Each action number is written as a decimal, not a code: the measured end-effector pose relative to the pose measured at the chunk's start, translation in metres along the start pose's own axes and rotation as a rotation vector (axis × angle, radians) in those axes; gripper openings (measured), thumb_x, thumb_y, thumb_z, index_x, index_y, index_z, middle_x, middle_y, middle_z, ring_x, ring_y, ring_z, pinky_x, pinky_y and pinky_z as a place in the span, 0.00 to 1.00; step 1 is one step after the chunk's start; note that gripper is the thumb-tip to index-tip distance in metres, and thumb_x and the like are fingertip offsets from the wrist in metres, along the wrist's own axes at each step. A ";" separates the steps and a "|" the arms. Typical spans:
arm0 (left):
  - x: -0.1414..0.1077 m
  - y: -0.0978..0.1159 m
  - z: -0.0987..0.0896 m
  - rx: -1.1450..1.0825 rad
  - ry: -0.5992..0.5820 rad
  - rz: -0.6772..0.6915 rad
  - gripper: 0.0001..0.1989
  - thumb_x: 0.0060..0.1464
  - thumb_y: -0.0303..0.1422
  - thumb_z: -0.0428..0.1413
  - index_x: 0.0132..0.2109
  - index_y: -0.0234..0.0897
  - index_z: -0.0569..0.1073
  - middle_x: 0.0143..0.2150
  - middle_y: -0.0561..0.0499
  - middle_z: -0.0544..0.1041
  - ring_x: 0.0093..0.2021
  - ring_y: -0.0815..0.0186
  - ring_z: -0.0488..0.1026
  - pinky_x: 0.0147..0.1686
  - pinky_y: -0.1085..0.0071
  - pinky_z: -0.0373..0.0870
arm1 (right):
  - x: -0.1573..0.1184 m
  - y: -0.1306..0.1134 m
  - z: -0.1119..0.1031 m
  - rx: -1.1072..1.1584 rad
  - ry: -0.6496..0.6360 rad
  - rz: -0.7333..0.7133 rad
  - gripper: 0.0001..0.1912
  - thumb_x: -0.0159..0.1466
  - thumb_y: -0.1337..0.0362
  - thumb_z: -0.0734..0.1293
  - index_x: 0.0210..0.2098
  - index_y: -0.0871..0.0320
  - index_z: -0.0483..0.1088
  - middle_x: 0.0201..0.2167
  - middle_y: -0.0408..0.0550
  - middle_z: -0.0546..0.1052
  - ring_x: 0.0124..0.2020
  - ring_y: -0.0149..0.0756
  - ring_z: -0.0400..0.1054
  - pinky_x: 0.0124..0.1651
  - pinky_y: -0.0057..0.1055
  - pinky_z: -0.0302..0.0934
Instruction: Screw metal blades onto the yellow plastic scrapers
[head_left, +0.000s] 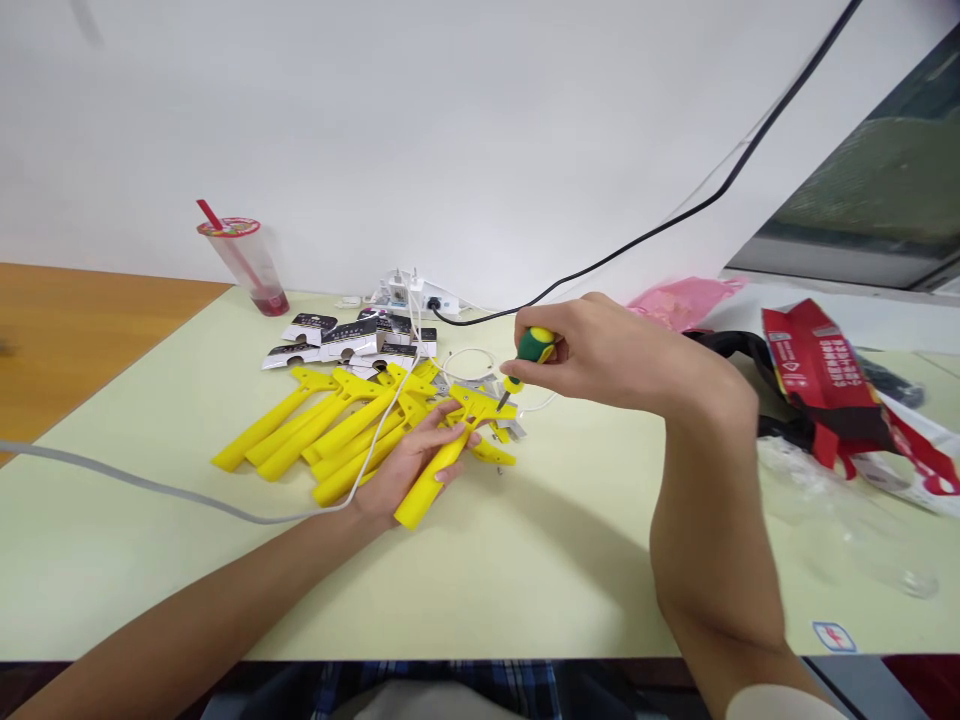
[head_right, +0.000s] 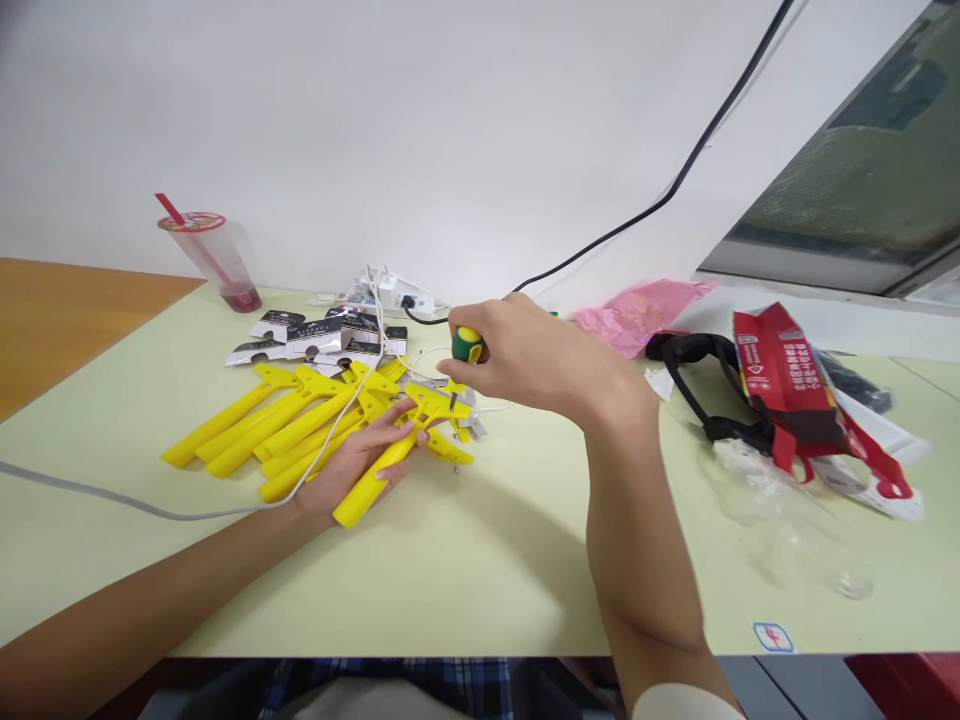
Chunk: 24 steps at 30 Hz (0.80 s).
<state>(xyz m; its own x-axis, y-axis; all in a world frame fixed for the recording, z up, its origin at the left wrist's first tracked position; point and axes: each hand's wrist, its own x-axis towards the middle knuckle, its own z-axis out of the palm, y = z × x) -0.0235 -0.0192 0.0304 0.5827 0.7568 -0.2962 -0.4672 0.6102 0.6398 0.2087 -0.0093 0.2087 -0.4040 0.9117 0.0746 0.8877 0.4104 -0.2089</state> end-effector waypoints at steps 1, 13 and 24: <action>0.000 0.000 0.001 0.001 -0.003 -0.002 0.29 0.61 0.30 0.69 0.61 0.45 0.63 0.42 0.52 0.80 0.16 0.78 0.64 0.17 0.82 0.60 | 0.000 0.000 0.000 -0.001 0.003 0.019 0.16 0.72 0.48 0.70 0.35 0.53 0.72 0.27 0.44 0.74 0.28 0.37 0.65 0.34 0.36 0.50; 0.001 -0.001 -0.001 -0.013 -0.029 -0.017 0.27 0.62 0.30 0.68 0.61 0.46 0.63 0.43 0.52 0.81 0.16 0.78 0.65 0.16 0.81 0.60 | 0.001 0.001 0.002 0.079 -0.012 -0.114 0.14 0.70 0.57 0.70 0.53 0.53 0.73 0.42 0.51 0.82 0.37 0.43 0.73 0.39 0.36 0.59; 0.000 -0.001 -0.001 0.002 -0.032 -0.016 0.27 0.62 0.30 0.68 0.61 0.45 0.64 0.42 0.52 0.81 0.16 0.78 0.65 0.16 0.80 0.61 | 0.005 0.001 0.002 0.093 0.015 -0.100 0.14 0.74 0.49 0.69 0.47 0.52 0.74 0.35 0.47 0.80 0.35 0.41 0.72 0.39 0.36 0.58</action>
<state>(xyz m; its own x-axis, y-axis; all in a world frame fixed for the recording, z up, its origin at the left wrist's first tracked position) -0.0237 -0.0192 0.0291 0.6113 0.7389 -0.2835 -0.4561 0.6216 0.6368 0.2076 -0.0044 0.2064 -0.4859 0.8666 0.1137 0.8184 0.4967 -0.2888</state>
